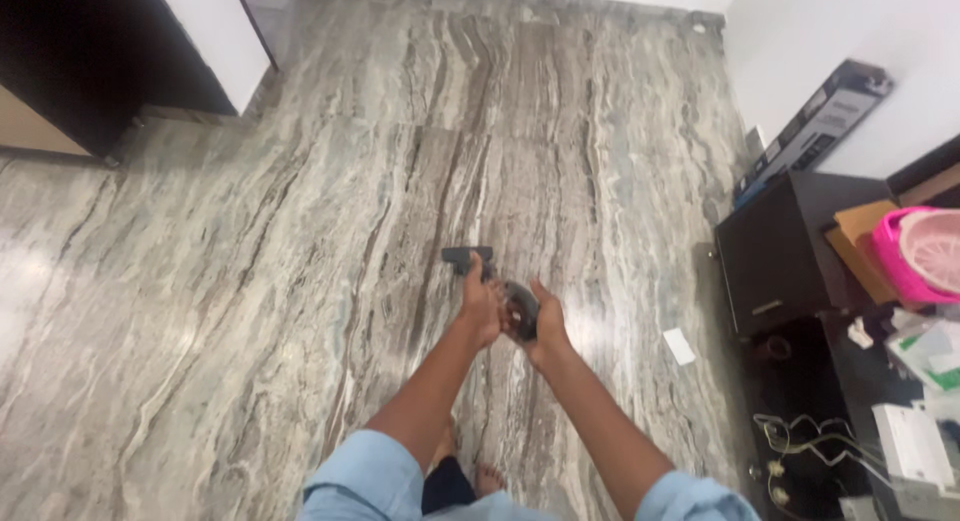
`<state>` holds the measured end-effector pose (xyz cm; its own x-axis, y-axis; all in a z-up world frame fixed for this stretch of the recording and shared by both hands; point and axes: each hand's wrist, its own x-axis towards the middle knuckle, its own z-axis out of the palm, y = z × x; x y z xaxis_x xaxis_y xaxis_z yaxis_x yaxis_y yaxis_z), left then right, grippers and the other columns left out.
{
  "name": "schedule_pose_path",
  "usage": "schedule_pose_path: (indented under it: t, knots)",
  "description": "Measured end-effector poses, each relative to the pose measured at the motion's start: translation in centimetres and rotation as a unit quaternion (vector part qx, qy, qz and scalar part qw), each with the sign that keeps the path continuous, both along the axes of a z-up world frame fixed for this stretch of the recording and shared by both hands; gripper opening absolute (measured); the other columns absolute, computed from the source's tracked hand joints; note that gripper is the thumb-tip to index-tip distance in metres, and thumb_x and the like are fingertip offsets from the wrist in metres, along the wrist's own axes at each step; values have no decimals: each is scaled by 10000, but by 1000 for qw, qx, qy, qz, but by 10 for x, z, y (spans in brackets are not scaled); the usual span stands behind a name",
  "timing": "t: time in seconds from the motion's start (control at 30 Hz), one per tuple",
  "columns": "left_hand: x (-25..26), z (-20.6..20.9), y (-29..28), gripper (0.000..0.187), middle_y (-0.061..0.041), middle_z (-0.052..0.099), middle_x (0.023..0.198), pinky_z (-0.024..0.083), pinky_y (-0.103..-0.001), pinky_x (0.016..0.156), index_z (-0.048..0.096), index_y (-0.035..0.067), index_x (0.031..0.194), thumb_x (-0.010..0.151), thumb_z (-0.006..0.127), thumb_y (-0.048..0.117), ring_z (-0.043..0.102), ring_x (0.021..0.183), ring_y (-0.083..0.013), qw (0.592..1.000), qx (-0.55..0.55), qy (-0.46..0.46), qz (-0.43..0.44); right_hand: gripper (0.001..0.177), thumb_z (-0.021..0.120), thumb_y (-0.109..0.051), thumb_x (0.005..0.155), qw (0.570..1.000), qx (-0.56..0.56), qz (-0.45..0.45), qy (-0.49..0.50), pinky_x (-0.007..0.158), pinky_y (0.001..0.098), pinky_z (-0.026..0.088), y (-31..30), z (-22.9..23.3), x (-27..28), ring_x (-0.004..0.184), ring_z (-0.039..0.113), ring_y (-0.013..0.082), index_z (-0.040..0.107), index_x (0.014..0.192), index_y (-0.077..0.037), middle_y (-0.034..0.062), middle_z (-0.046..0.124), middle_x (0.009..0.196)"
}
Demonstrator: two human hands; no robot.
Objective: The person vacuums the floor with a handheld vacuum cleaner, moving the vacuum head across the marble floor and along the baseboards of a small room.
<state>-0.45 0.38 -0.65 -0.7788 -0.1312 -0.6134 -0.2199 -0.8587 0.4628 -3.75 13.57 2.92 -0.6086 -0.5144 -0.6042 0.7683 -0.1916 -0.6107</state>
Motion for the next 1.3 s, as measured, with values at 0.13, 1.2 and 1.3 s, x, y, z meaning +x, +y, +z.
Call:
schedule_pose_path:
  t: [0.13, 1.2, 1.3]
  knots:
    - [-8, 12, -16, 1218, -153, 585, 1309, 364, -304, 463, 318, -5, 1554, 815, 400, 961, 467, 600, -141, 999, -2, 28, 17, 311, 509, -279, 1045, 1000, -11, -7, 28, 674, 354, 602, -26, -1, -20, 707, 661, 242, 626, 1005, 6, 117, 653, 833]
    - [-97, -12, -127, 564, -20, 502, 777, 393, -329, 573, 551, 166, 841, 850, 651, 720, 451, 625, -147, 992, -56, -28, -109, 176, 649, -185, 972, 998, 60, 15, 7, 597, 341, 538, -143, -39, -118, 677, 619, 221, 630, 939, -13, 120, 630, 848]
    - [-113, -7, -131, 604, -49, 513, 796, 415, -321, 553, 573, 120, 835, 823, 630, 721, 457, 623, -166, 987, -54, -84, -123, 157, 609, -140, 949, 997, 70, -14, -34, 631, 346, 583, -149, -20, -125, 700, 649, 228, 632, 946, 15, 134, 645, 864]
